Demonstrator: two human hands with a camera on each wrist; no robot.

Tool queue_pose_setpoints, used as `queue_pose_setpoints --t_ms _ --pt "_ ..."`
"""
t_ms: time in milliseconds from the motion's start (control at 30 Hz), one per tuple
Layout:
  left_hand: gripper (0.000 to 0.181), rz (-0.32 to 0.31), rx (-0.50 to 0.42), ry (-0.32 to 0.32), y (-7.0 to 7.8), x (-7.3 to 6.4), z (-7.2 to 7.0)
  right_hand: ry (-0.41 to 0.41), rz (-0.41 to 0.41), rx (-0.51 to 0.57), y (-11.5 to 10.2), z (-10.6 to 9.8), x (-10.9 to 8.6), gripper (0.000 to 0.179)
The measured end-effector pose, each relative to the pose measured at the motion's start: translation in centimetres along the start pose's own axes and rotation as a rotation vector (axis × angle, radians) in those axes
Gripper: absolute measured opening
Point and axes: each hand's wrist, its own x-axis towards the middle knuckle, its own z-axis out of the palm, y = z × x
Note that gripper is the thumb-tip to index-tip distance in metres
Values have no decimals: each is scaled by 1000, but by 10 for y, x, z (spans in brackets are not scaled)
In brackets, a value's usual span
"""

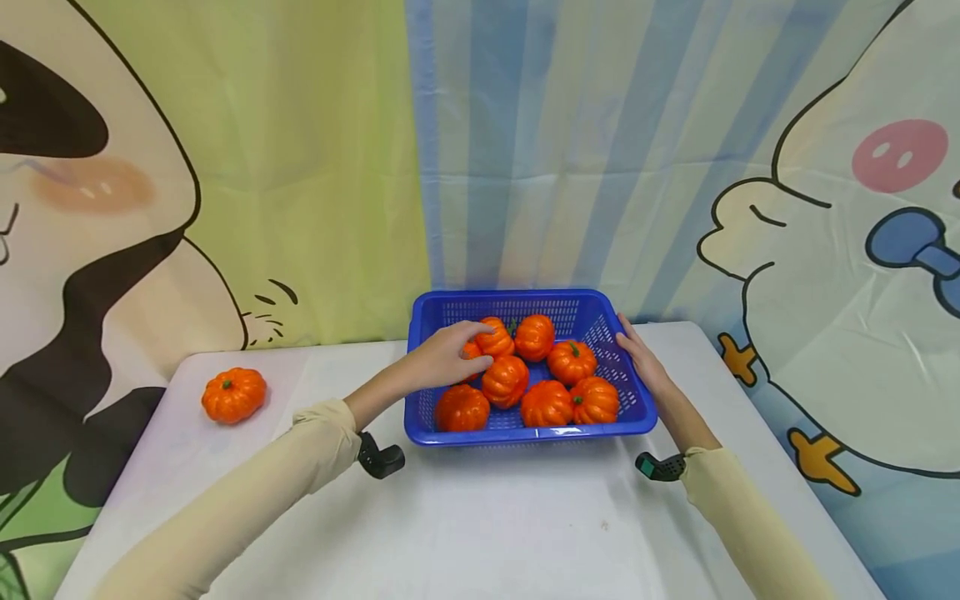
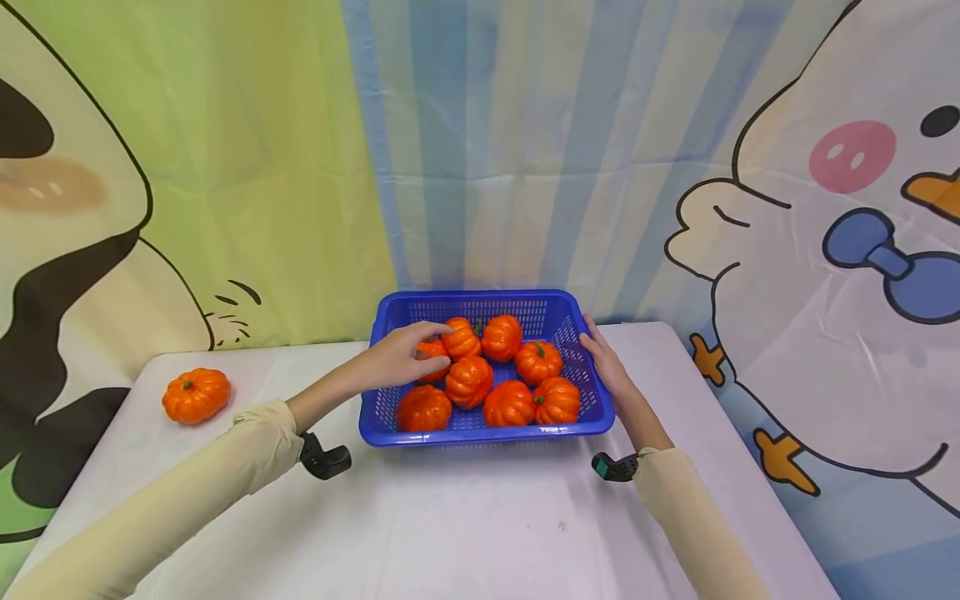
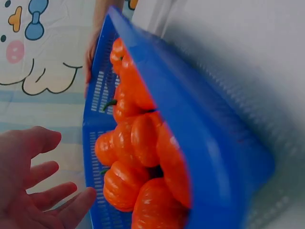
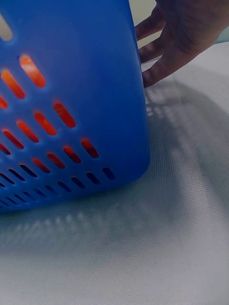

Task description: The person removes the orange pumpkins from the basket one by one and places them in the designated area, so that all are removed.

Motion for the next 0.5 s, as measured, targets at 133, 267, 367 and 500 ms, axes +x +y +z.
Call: queue_pose_setpoints --t_ms 133,267,367,500 --pt "51 11 71 10 -1 23 -7 2 -9 -31 7 -2 3 61" --pt "51 -13 115 33 -7 45 -13 4 1 -40 8 -2 3 62" --pt "53 -42 133 25 -12 59 -13 9 3 -46 6 -3 3 62" --pt "54 -70 150 -24 -16 73 -8 10 -5 -42 5 -2 3 63"
